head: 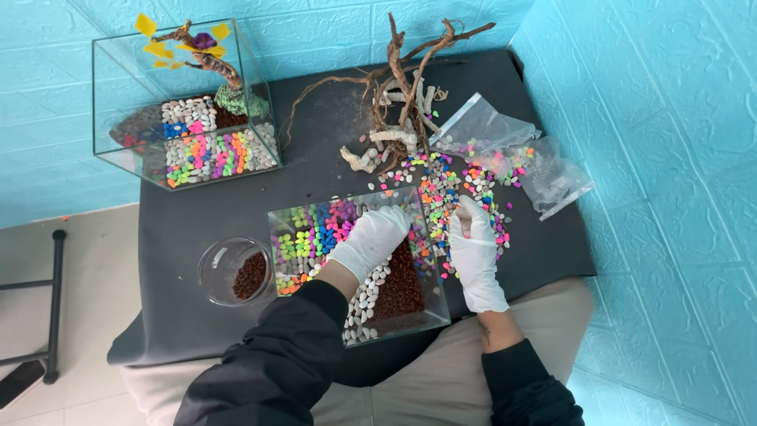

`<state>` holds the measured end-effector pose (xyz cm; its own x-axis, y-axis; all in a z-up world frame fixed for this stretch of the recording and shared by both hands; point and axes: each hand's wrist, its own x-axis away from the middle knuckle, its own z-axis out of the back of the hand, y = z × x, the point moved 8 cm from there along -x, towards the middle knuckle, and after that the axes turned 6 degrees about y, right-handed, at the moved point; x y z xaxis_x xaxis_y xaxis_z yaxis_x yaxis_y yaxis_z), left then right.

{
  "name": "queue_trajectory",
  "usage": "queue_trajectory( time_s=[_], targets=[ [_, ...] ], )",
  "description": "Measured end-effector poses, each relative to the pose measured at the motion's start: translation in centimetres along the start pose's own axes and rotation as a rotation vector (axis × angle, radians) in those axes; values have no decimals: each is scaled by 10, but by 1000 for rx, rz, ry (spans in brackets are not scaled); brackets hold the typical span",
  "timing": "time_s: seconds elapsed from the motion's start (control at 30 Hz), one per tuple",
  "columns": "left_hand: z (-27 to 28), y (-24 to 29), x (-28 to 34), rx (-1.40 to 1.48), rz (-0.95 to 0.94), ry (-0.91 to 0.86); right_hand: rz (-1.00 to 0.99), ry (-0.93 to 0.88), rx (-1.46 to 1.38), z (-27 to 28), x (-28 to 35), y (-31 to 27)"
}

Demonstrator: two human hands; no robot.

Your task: Arranging colorful beads in a glass container to create a decorative pattern.

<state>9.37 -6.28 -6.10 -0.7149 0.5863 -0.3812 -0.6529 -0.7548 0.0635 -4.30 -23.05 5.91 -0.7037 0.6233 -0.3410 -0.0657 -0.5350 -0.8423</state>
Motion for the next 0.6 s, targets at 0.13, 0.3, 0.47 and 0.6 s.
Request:
queue_trajectory(
  time_s=[0.13, 0.3, 0.47, 0.6],
  targets=[
    [-49, 8, 32, -189, -141, 231, 1, 3, 53, -2, -4, 9],
    [-54, 20, 48, -478, -314, 249, 18, 7, 52, -4, 1, 16],
    [-88, 14, 42, -152, -284, 253, 48, 17, 74, -6, 1, 16],
    [-60, 16, 34, -93, -256, 221, 67, 33, 41, -5, -1, 15]
  ],
)
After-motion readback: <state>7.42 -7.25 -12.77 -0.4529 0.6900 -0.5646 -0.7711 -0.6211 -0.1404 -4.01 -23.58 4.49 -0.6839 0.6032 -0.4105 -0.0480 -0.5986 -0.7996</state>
